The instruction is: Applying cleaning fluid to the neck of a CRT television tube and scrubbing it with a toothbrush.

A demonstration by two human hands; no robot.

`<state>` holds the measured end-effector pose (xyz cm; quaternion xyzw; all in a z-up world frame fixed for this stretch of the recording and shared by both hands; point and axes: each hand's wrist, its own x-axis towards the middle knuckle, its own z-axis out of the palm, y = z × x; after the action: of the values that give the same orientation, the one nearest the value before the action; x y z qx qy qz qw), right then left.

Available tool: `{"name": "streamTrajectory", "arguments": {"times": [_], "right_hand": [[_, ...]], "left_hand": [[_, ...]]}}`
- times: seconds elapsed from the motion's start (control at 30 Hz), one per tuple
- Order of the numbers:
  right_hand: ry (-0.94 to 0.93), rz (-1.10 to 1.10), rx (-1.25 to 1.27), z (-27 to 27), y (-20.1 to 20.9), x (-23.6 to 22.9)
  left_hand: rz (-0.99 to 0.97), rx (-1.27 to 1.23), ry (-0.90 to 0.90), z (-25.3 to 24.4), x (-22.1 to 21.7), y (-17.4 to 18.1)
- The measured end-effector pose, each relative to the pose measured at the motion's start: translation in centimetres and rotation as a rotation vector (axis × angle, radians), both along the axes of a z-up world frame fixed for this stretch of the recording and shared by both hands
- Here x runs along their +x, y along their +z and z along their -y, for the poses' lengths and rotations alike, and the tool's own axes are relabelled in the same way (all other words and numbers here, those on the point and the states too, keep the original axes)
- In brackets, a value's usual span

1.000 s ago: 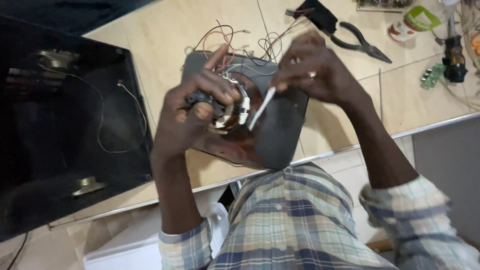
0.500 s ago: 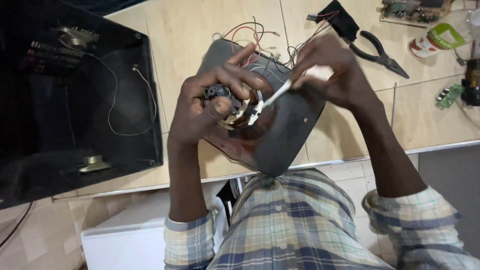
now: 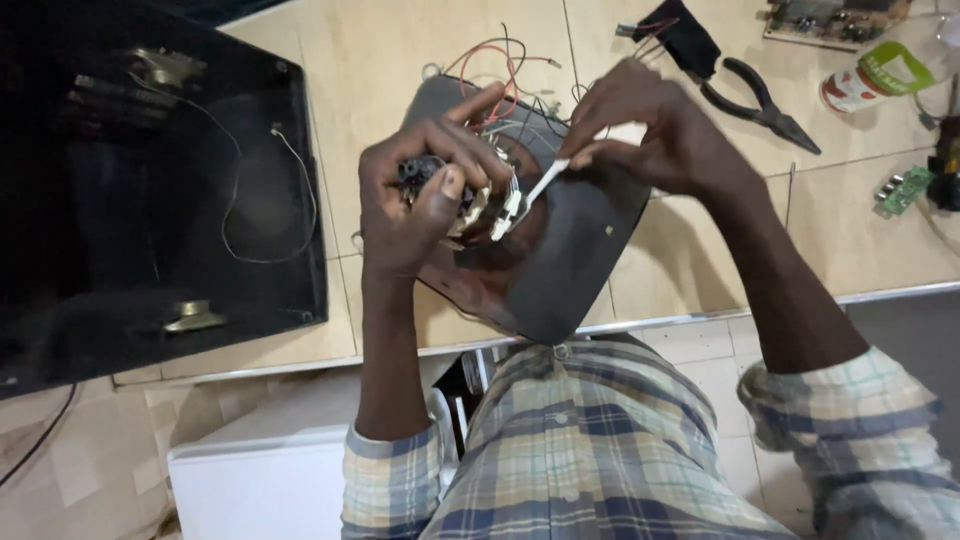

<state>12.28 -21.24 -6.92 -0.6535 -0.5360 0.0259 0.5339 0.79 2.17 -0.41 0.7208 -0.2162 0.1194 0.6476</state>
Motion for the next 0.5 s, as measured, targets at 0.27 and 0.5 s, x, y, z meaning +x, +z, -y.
{"name": "streamTrajectory", "arguments": {"times": [0.27, 0.5], "right_hand": [[-0.374, 0.018, -0.100, 1.5, -4.1, -3.7], [-0.562, -0.193, 0.034, 1.8, -6.3, -6.7]], "left_hand": [[0.032, -0.031, 0.048, 0.2, 0.2, -0.3], [-0.005, -0.063, 0.114, 1.0, 0.1, -0.3]]}}
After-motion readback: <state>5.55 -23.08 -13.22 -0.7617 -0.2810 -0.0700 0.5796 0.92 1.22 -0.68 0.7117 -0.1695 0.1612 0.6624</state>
